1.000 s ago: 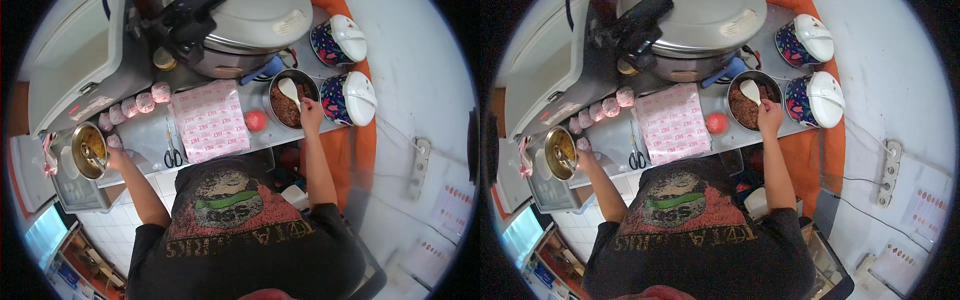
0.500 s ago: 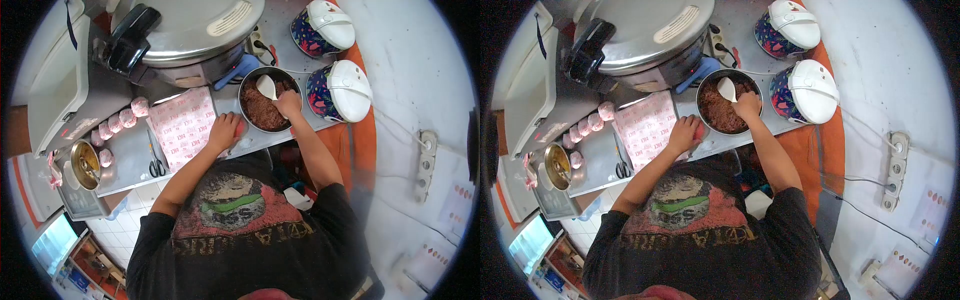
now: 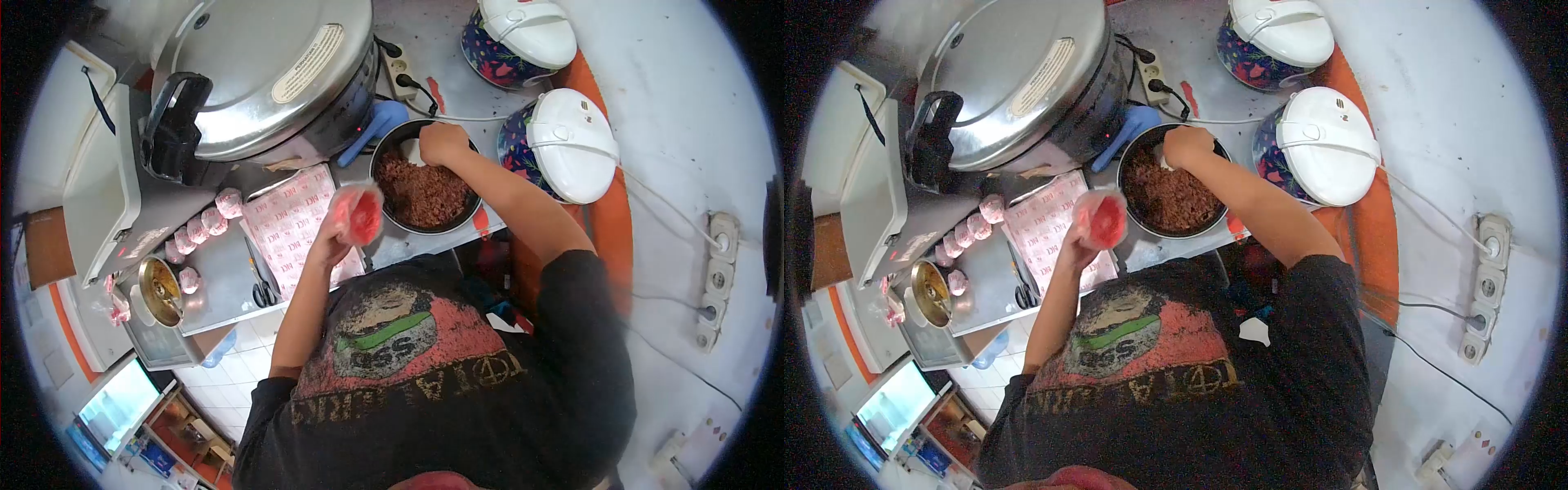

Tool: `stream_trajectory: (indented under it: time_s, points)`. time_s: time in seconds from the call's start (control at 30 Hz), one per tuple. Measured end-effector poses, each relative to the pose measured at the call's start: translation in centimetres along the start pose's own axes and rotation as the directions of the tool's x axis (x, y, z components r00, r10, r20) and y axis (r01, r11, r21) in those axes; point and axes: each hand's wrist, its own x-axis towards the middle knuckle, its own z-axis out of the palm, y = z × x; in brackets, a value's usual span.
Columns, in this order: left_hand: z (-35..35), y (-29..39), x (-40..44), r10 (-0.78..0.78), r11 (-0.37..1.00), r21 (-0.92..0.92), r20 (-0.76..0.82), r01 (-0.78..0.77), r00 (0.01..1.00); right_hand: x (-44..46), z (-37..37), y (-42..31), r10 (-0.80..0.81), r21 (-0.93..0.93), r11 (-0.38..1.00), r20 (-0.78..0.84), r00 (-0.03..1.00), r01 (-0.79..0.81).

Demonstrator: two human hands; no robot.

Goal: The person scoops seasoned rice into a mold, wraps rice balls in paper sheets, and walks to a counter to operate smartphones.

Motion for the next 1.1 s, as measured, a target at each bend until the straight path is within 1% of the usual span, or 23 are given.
stream_trajectory:
  time_s: [0.03,0.07,0.13,0.17,0.2,0.27,0.37,0.4,0.47,0.5,0.6,0.63,0.7,0.73,0.8,0.87,0.9,0.93,0.97,1.0,1.03,1.07,1.1]
  points:
    - [0.8,-0.4,1.2,0.046,0.999,-0.006,-0.040,-0.046,0.998,0.0,-0.2,-0.2,-0.012,0.004,1.000,0.037,0.999,0.012]
    - [0.9,-0.5,1.8,0.044,0.999,-0.005,-0.044,-0.045,0.998,0.1,0.4,-0.2,-0.015,0.006,1.000,0.039,0.999,0.015]
    - [1.3,-0.4,2.9,0.034,0.996,-0.085,-0.048,-0.038,0.998,-0.2,1.4,-0.2,-0.039,0.027,0.999,0.034,0.999,0.039]
    - [1.5,-0.4,2.7,0.050,0.996,-0.074,-0.055,-0.054,0.997,-0.5,2.0,0.0,-0.066,0.066,0.996,-0.014,0.998,0.067]
    - [1.4,-0.6,2.7,0.039,0.996,-0.072,-0.057,-0.043,0.998,-1.1,2.2,0.0,-0.064,0.075,0.995,-0.008,0.998,0.064]
    - [1.3,-0.9,2.3,0.017,0.999,-0.030,-0.097,-0.020,0.995,-2.5,2.7,-0.2,-0.091,0.182,0.979,-0.006,0.996,0.091]
    - [1.6,-0.9,2.5,0.041,0.998,-0.051,-0.091,-0.046,0.995,-4.5,3.2,-0.6,-0.058,0.303,0.952,0.062,0.996,0.036]
    - [1.5,-0.9,2.5,0.036,0.998,-0.048,-0.087,-0.040,0.996,-4.8,3.8,-0.6,-0.053,0.308,0.951,0.062,0.997,0.031]
    - [1.2,-1.0,2.4,0.032,0.999,0.004,-0.096,-0.032,0.995,-4.8,5.9,-0.4,-0.045,0.464,0.886,0.067,0.997,0.008]
    - [1.1,-1.1,2.3,0.028,1.000,0.005,-0.095,-0.027,0.995,-5.1,6.8,-0.5,-0.029,0.513,0.858,0.015,0.999,0.017]
    - [1.0,-1.1,2.1,0.028,0.999,-0.030,-0.107,-0.031,0.994,-5.6,8.4,-0.3,-0.003,0.584,0.811,-0.022,1.000,0.015]
    - [1.0,-1.0,2.2,0.028,0.999,-0.016,-0.120,-0.030,0.992,-5.8,8.6,-0.2,-0.002,0.584,0.811,-0.027,1.000,0.017]
    - [1.2,-0.7,2.1,0.033,0.999,-0.002,-0.132,-0.034,0.991,-6.4,9.0,0.3,0.054,0.657,0.752,0.000,0.999,-0.041]
    - [1.4,-0.4,2.0,0.042,0.998,-0.040,-0.121,-0.047,0.992,-6.8,9.2,0.4,0.052,0.656,0.754,-0.005,0.999,-0.036]
    - [2.0,0.5,1.8,0.053,0.995,-0.074,-0.105,-0.061,0.993,-7.4,9.4,0.7,0.112,0.693,0.721,-0.127,0.986,0.008]
    - [3.1,1.5,1.5,0.124,0.986,-0.087,-0.165,-0.140,0.978,-7.8,9.1,1.3,0.114,0.725,0.688,-0.128,0.985,0.015]
    - [3.3,1.8,1.6,0.126,0.986,-0.086,-0.161,-0.141,0.979,-8.1,9.0,1.6,0.114,0.755,0.656,-0.125,0.986,0.020]
    - [3.5,1.9,1.9,0.181,0.983,0.069,-0.182,-0.171,0.966,-8.3,8.9,2.0,0.115,0.755,0.656,-0.127,0.985,0.021]
    - [3.6,1.9,2.3,0.238,0.956,0.221,-0.194,-0.194,0.952,-8.3,8.8,2.4,0.149,0.749,0.662,-0.088,0.985,-0.033]
    - [3.8,1.8,2.6,0.240,0.955,0.222,-0.191,-0.197,0.952,-8.5,8.8,2.9,0.184,0.741,0.666,-0.050,0.982,-0.087]
    - [4.2,1.7,2.9,0.287,0.892,0.412,-0.202,-0.184,0.936,-8.8,8.8,3.3,0.188,0.741,0.666,-0.055,0.981,-0.086]
    - [4.7,1.4,3.4,0.335,0.795,0.585,-0.203,-0.160,0.920,-9.0,8.9,3.7,0.203,0.768,0.638,-0.107,0.973,-0.049]
    - [5.5,0.8,3.9,0.331,0.795,0.588,-0.212,-0.150,0.920,-9.3,8.9,3.9,0.220,0.791,0.611,-0.158,0.963,-0.010]
